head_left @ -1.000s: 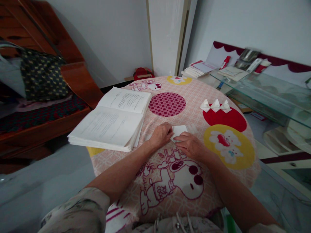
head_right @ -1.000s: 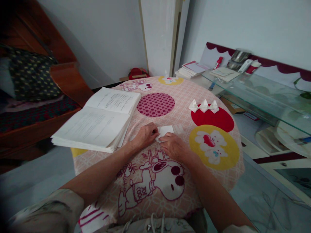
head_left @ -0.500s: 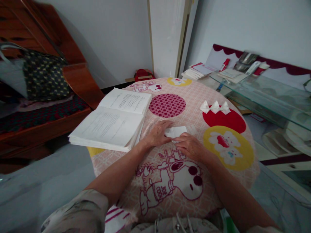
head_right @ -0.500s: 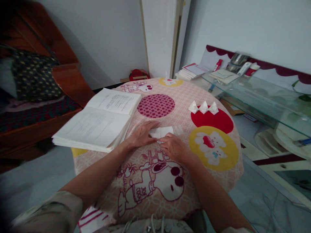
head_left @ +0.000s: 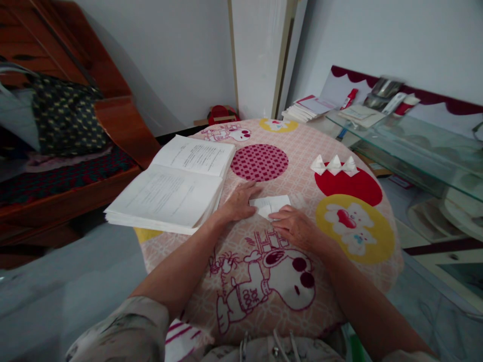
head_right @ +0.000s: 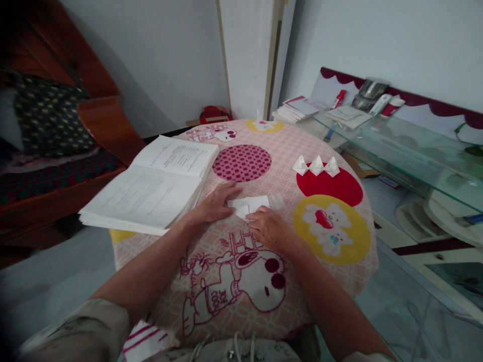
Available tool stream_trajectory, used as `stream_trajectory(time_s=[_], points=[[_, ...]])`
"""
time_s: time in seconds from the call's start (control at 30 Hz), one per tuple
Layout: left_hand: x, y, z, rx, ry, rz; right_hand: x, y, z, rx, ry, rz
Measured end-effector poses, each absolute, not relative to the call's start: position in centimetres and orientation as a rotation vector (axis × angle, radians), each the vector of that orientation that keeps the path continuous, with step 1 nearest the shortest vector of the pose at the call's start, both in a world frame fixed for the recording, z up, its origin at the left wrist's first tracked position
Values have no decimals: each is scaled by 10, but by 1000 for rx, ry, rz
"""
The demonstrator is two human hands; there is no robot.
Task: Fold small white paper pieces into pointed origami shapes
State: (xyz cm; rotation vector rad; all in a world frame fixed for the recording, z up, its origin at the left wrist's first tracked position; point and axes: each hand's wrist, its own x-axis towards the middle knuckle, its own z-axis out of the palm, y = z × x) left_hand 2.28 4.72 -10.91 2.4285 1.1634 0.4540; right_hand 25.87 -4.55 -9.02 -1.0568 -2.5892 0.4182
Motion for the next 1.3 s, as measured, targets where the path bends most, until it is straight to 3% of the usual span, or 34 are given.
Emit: stream_trajectory(time_s=[0.27,0.7,1.3], points=[[13,52,-104,2387,1124,645,257,-45,-90,-1063,-2592,378],[29,43,-105,2486,1242,358,235,-40,-93,-1165,-2615,164],[29,41,-103,2488,1275,288,276,-39,-88,-1079,-2536,465]])
